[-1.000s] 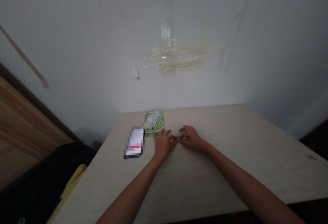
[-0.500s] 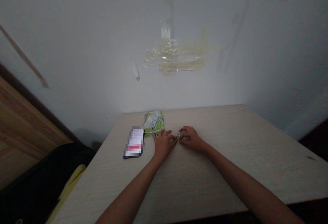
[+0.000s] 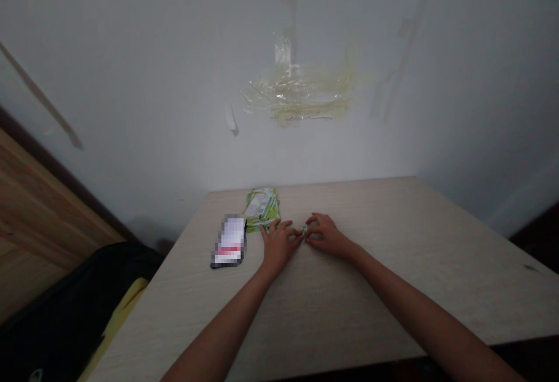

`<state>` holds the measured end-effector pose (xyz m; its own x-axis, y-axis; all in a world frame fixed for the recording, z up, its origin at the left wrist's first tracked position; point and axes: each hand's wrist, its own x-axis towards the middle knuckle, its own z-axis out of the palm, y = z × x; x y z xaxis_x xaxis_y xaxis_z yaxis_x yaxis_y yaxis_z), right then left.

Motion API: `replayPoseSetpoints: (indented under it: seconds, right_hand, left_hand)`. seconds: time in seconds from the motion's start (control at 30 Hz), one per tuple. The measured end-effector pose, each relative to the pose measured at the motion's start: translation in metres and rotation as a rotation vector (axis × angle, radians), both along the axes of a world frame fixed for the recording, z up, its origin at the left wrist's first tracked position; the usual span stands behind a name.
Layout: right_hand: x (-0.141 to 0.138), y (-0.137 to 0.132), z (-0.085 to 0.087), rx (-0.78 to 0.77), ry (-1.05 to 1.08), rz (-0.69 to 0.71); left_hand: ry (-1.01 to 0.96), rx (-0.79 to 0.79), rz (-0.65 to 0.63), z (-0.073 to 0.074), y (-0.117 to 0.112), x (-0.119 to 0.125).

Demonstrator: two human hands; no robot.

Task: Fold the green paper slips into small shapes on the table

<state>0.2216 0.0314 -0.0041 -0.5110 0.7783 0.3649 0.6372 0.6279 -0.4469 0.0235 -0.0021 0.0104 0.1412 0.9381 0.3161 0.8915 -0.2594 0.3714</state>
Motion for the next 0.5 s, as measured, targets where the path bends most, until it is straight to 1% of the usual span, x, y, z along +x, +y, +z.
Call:
replayPoseSetpoints:
  seconds: [0.13,0.23,0.37,0.43,0.5]
  right_hand:
    - [0.0,-0.0006,-0.0005,-0.008,0.022,0.005]
    - [0.0021,0.0013,-0.002,-0.041,0.093,0.007]
    - [0.0064,0.006,-0.0052,-0.082,0.223,-0.049]
    - [0.0074,0.0077,-0.0062,-0.079,0.247,-0.066]
    - [0.007,0.0079,-0.006,-0.078,0.243,-0.05]
  left_hand:
    - [0.001,0.001,-0.004,-0.0001,-0.0001,-0.0005]
    - [0.012,-0.011,-0.004,0.0006,0.0,-0.0009]
    - [0.025,-0.03,-0.004,0.0028,-0.0004,-0.0003]
    - [0.026,-0.03,-0.004,0.0031,-0.0004,0.0001]
    - [0.027,-0.022,-0.002,0.0025,-0.0003,0.0002]
